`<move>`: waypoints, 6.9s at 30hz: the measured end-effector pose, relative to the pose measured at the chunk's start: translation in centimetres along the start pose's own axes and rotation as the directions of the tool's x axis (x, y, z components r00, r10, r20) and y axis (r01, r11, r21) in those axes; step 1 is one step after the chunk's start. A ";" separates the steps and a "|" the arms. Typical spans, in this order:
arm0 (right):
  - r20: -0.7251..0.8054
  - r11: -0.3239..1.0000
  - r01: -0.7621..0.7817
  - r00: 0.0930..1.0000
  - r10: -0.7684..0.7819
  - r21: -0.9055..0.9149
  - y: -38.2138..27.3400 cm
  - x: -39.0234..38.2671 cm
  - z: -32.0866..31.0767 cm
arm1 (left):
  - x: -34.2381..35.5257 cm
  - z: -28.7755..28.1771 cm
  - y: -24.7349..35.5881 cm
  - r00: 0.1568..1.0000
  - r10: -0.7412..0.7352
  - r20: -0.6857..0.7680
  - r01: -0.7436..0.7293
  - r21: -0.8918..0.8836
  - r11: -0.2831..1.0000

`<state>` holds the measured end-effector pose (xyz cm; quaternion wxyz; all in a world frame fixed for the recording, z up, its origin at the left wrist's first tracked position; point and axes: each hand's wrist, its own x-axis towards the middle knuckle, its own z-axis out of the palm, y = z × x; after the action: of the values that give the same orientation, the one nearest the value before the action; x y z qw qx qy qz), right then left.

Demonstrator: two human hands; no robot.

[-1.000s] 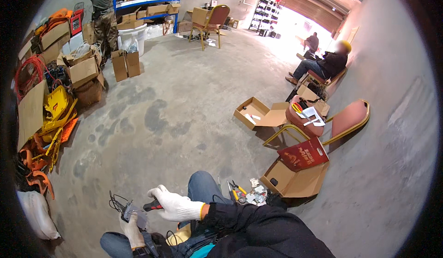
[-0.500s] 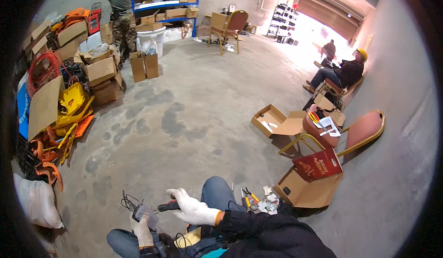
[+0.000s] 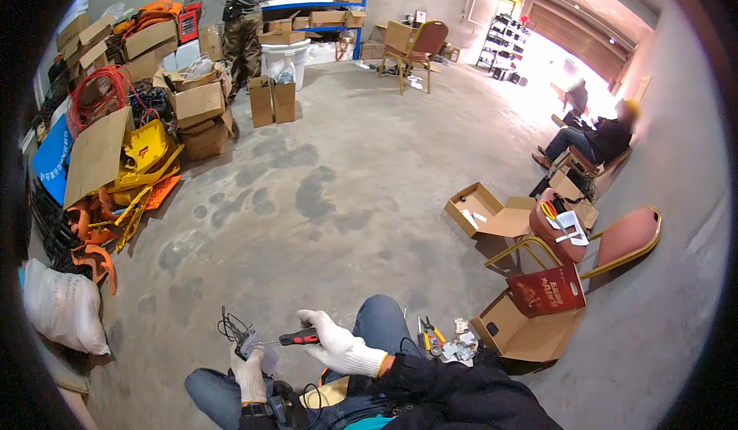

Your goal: Inspecting and repairing an electronic control unit using a screwdriver and monitoring tool.

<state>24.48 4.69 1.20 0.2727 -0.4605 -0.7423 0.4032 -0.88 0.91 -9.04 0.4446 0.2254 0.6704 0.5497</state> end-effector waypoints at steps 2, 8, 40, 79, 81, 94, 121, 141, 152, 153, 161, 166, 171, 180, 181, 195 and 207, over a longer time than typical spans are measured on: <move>0.009 0.997 0.023 1.000 -0.024 0.074 -0.1 0.2 0.1 | 0.0 -0.1 0.0 1.000 0.024 -0.011 -0.023 0.019 1.000; 0.151 0.887 -0.459 0.874 0.462 -0.055 -2.9 1.1 -1.4 | -0.3 0.2 1.3 0.999 -0.036 -0.011 0.036 0.006 0.999; 0.029 0.997 -0.072 0.997 0.073 -0.025 -1.5 0.1 -0.6 | -0.4 -0.8 2.1 0.999 -0.037 -0.023 0.042 0.242 0.969; 0.001 0.956 -0.280 0.960 0.281 0.081 -2.5 1.1 -1.3 | -0.6 -0.4 2.6 0.993 -0.117 -0.019 0.118 0.272 0.955; 0.110 0.804 -0.558 0.830 0.547 0.205 -3.5 1.3 -1.3 | -0.5 -0.5 2.5 0.994 -0.109 -0.027 0.112 0.286 0.951; 0.100 0.842 -0.532 0.846 0.523 0.093 -3.4 1.5 -1.6 | -0.3 -0.6 2.5 0.992 -0.122 -0.015 0.121 0.284 0.951; 0.056 0.871 -0.478 0.878 0.475 0.110 -1.9 0.6 -0.9 | 0.1 -0.6 1.5 0.995 -0.101 -0.020 0.102 0.356 0.929; 0.095 0.911 -0.384 0.923 0.373 0.150 -2.1 0.3 -0.7 | -0.2 -0.6 1.9 0.995 -0.100 -0.015 0.100 0.275 0.956; 0.037 0.979 -0.201 0.979 0.202 -0.019 -1.6 0.4 -0.6 | -0.2 -0.6 1.6 0.994 -0.104 -0.034 0.110 0.266 0.958; 0.100 0.892 -0.446 0.893 0.439 0.068 -2.8 0.7 -0.9 | -0.2 -0.7 1.9 0.994 -0.103 -0.032 0.108 0.266 0.958; -0.005 0.984 -0.150 0.989 0.150 -0.093 0.6 -0.1 -0.5 | -0.4 -0.2 2.8 0.990 -0.144 -0.007 0.141 0.260 0.955; 0.220 0.849 -0.528 0.830 0.513 0.010 -4.2 1.4 -1.6 | -0.1 -0.7 2.2 0.992 -0.118 -0.033 0.123 0.325 0.938; -0.011 0.994 -0.107 0.994 0.106 -0.030 -1.5 0.3 -0.2 | -0.1 -0.3 2.4 0.994 -0.106 -0.020 0.106 0.321 0.941; 0.307 0.788 -0.611 0.765 0.566 0.072 -3.4 1.5 -2.1 | -0.6 -0.5 1.7 1.000 -0.019 0.017 0.016 0.152 0.988; 0.296 0.773 -0.631 0.753 0.588 0.067 -3.1 1.1 -2.1 | -0.9 -0.3 2.8 1.000 -0.023 0.016 0.020 0.194 0.981; 0.124 0.936 -0.318 0.933 0.337 -0.149 -1.9 0.5 -1.1 | -0.2 -0.1 2.1 0.997 -0.078 -0.002 0.076 0.222 0.972; 0.385 0.745 -0.660 0.715 0.583 0.098 -3.5 1.3 -1.9 | -0.1 -0.6 2.0 0.999 -0.048 0.002 0.044 0.332 0.942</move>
<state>23.76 5.65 5.17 0.0430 -0.5757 -0.5257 0.6248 -1.74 1.09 -7.08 0.4164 0.2840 0.7562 0.4173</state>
